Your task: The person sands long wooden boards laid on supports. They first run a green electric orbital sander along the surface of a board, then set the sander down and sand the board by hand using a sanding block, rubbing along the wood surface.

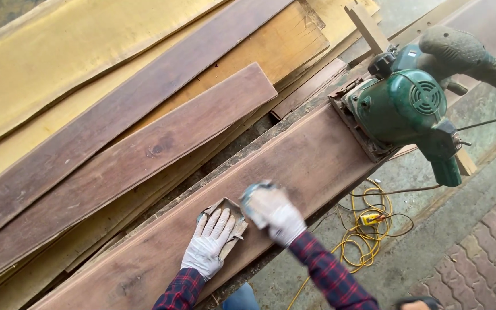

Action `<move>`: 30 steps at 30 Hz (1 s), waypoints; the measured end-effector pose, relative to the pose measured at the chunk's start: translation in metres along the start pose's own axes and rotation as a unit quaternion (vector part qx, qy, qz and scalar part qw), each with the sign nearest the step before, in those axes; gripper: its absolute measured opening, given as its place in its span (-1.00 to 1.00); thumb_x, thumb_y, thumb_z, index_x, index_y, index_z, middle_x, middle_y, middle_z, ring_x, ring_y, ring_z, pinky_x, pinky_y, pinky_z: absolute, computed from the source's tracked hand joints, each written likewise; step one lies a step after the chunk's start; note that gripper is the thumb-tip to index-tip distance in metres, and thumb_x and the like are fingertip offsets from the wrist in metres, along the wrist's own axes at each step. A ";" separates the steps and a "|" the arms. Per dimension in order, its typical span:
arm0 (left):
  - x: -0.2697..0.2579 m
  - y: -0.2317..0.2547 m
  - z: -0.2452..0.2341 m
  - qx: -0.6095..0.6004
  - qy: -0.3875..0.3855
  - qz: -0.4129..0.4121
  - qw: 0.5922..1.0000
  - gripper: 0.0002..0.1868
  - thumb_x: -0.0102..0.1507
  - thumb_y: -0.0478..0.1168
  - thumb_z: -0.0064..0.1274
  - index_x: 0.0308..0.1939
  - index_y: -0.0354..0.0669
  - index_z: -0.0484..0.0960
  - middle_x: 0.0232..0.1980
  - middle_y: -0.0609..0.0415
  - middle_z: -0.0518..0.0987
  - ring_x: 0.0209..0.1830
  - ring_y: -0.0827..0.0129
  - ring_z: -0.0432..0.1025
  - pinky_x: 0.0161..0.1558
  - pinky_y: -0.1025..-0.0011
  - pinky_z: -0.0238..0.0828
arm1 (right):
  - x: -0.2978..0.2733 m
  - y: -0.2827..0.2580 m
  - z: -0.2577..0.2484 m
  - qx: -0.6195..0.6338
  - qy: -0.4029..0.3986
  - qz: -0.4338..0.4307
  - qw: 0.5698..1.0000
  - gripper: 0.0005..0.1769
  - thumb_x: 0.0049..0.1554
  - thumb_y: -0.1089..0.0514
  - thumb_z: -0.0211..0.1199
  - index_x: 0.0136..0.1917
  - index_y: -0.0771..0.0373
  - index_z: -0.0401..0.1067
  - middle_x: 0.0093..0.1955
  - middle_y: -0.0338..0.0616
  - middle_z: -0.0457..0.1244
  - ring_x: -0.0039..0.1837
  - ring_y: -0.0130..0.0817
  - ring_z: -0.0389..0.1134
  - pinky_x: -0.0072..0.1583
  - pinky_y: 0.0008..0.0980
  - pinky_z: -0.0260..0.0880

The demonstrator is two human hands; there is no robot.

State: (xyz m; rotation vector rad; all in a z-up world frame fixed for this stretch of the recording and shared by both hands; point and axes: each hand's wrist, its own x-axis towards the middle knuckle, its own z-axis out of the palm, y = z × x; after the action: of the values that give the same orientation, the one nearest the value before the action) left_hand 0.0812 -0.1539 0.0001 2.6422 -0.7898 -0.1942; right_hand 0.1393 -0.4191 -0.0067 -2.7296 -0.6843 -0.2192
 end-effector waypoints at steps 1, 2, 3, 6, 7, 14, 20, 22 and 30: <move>0.001 0.000 -0.001 0.004 0.005 0.003 1.000 -0.36 0.32 0.06 -0.09 0.41 -0.17 0.34 0.51 -0.11 0.26 0.52 0.04 0.08 0.47 0.00 -0.13 | 0.011 0.027 -0.014 -0.024 0.050 0.008 0.998 -0.48 0.07 0.31 -0.05 0.24 0.10 0.48 0.25 -0.01 0.38 0.35 -0.07 0.37 0.47 0.06 0.21; -0.001 0.004 0.000 0.005 0.010 0.001 1.000 -0.37 0.31 0.05 -0.09 0.41 -0.16 0.35 0.50 -0.11 0.26 0.52 0.04 0.09 0.48 0.00 -0.13 | 0.019 0.053 -0.029 -0.046 0.095 0.012 0.994 -0.52 0.17 0.31 -0.07 0.30 0.16 0.46 0.29 0.10 0.36 0.38 -0.05 0.37 0.50 -0.09 0.26; -0.002 0.006 -0.001 0.004 0.010 -0.004 1.000 -0.37 0.31 0.05 -0.09 0.41 -0.16 0.35 0.50 -0.11 0.26 0.52 0.04 0.09 0.48 0.00 -0.13 | 0.009 0.099 -0.005 -0.044 0.093 0.009 0.995 -0.52 0.17 0.31 -0.07 0.30 0.16 0.46 0.29 0.10 0.36 0.38 -0.05 0.37 0.50 -0.09 0.26; 0.000 0.003 -0.006 -0.009 0.004 -0.009 1.000 -0.37 0.32 0.07 -0.08 0.40 -0.14 0.36 0.51 -0.09 0.26 0.52 0.06 0.10 0.48 0.01 -0.12 | -0.019 0.158 0.034 -0.135 0.004 0.280 0.951 -0.64 0.25 0.23 0.00 0.23 0.44 0.44 0.10 0.14 0.36 0.06 -0.15 0.38 0.15 -0.20 0.47; -0.001 0.002 -0.005 -0.008 0.001 -0.011 1.000 -0.38 0.33 0.06 -0.08 0.41 -0.15 0.36 0.52 -0.08 0.26 0.53 0.07 0.09 0.49 0.01 -0.12 | -0.015 0.135 0.029 -0.129 -0.108 0.338 0.926 -0.66 0.33 0.16 -0.07 0.20 0.34 0.45 0.03 0.08 0.37 0.00 -0.15 0.40 0.13 -0.19 0.48; 0.000 0.000 0.003 0.005 0.005 0.005 1.000 -0.37 0.33 0.05 -0.11 0.42 -0.16 0.33 0.53 -0.09 0.23 0.55 0.07 0.05 0.48 0.01 -0.16 | -0.015 -0.010 -0.017 0.029 0.049 -0.034 0.998 -0.51 0.12 0.31 0.02 0.25 0.13 0.56 0.30 0.00 0.41 0.33 -0.06 0.42 0.41 0.02 0.33; -0.001 0.001 0.004 0.004 0.007 0.000 1.000 -0.37 0.33 0.06 -0.11 0.41 -0.17 0.34 0.52 -0.10 0.23 0.54 0.05 0.06 0.48 0.02 -0.16 | -0.002 0.169 -0.004 -0.018 0.112 0.242 0.963 -0.54 0.16 0.25 0.24 0.35 0.16 0.46 0.38 0.08 0.28 0.40 -0.01 0.29 0.47 -0.05 0.25; -0.001 0.000 0.003 0.004 0.008 0.000 1.000 -0.37 0.33 0.06 -0.11 0.41 -0.17 0.34 0.52 -0.10 0.24 0.54 0.05 0.07 0.49 0.01 -0.16 | 0.003 0.158 -0.001 -0.075 0.101 0.238 0.963 -0.45 0.09 0.25 0.25 0.37 0.19 0.43 0.42 0.12 0.24 0.44 0.03 0.23 0.48 0.00 0.15; 0.004 0.000 0.003 0.003 0.004 0.010 1.000 -0.35 0.31 0.06 -0.09 0.41 -0.20 0.33 0.51 -0.14 0.23 0.51 0.01 0.07 0.44 -0.03 -0.17 | 0.037 0.013 0.002 -0.067 -0.033 0.052 0.996 -0.39 -0.13 0.35 0.16 0.20 0.01 0.48 0.36 -0.01 0.27 0.47 0.03 0.16 0.46 0.15 0.05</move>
State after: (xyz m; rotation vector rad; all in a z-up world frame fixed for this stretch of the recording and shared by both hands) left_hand 0.0836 -0.1568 -0.0026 2.6377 -0.8137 -0.1766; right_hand 0.1778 -0.4134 -0.0041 -2.9026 -0.5623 -0.1568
